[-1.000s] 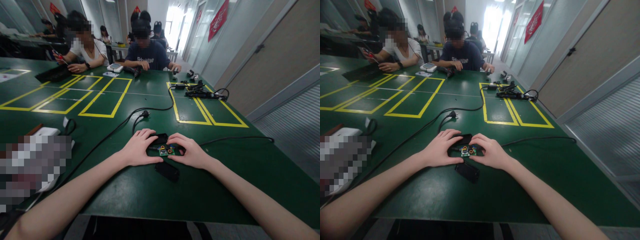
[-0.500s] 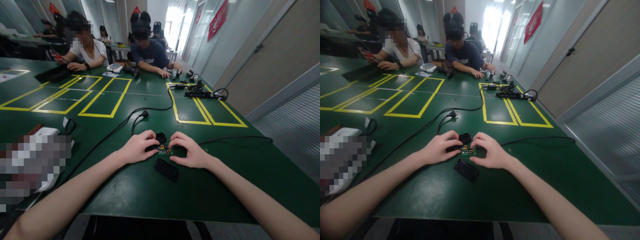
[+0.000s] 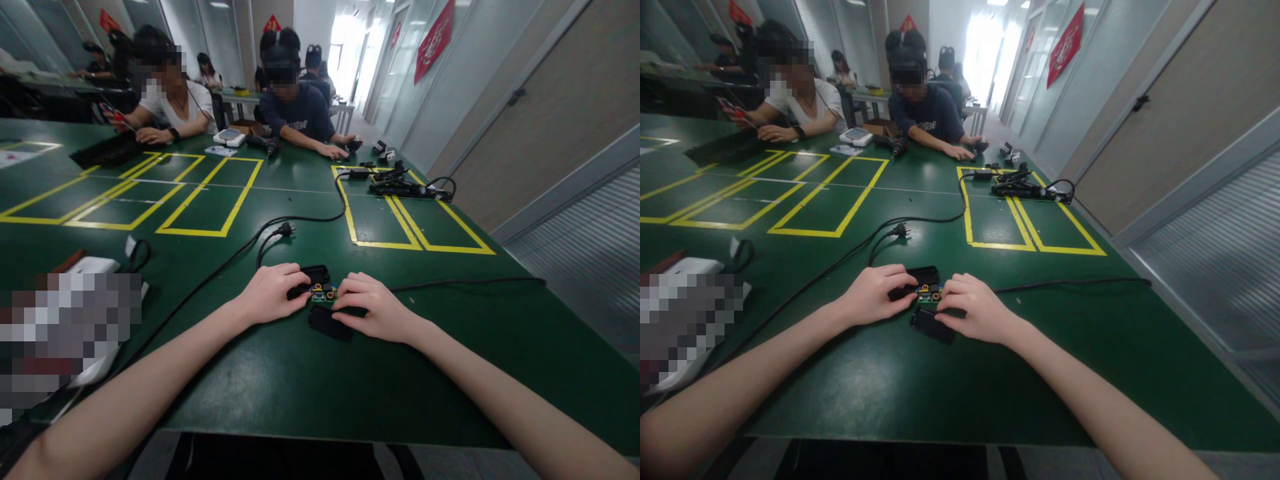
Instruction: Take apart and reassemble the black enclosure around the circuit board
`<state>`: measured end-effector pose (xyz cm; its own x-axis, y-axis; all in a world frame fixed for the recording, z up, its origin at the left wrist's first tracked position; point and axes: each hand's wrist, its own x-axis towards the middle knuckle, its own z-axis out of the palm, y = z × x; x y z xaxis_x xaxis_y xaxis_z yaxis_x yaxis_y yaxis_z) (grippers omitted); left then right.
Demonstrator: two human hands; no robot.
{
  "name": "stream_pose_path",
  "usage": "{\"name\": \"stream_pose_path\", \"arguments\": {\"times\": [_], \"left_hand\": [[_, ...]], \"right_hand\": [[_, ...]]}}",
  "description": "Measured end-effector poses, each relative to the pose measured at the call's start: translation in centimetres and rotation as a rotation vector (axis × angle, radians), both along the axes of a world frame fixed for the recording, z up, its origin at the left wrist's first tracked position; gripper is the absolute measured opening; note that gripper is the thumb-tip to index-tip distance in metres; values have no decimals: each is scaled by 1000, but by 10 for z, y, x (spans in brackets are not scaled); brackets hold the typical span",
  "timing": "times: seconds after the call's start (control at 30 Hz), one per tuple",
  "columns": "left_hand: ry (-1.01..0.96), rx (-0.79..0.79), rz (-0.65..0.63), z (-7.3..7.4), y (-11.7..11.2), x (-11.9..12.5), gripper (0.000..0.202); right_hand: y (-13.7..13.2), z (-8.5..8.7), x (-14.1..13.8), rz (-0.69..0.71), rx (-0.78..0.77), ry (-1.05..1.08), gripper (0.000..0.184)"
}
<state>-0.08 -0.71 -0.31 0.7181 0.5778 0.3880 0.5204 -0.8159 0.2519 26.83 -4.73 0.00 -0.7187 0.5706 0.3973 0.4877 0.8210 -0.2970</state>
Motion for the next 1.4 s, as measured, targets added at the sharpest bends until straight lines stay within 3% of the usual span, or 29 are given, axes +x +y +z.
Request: {"name": "stream_pose_path", "arguments": {"times": [0.17,0.4,0.6,1.07,1.3,1.4], "left_hand": [[11,41,23,1,0,1,20],[31,27,46,1,3,1,15],[44,22,48,1,3,1,16],[60,-16,68,1,1,3,12],[75,-26,94,3,1,2,12],[74,-35,103,3,1,2,12]], "right_hand": [[1,-5,-5,-74,33,78,19],[4,-5,-1,-151,11,161,10],[11,-6,8,-142,-21,70,39],[14,-13,7,-192,-49,89,21],[10,-9,13,-106,-56,132,42],[8,-1,16,-30,-83,129,38]]}}
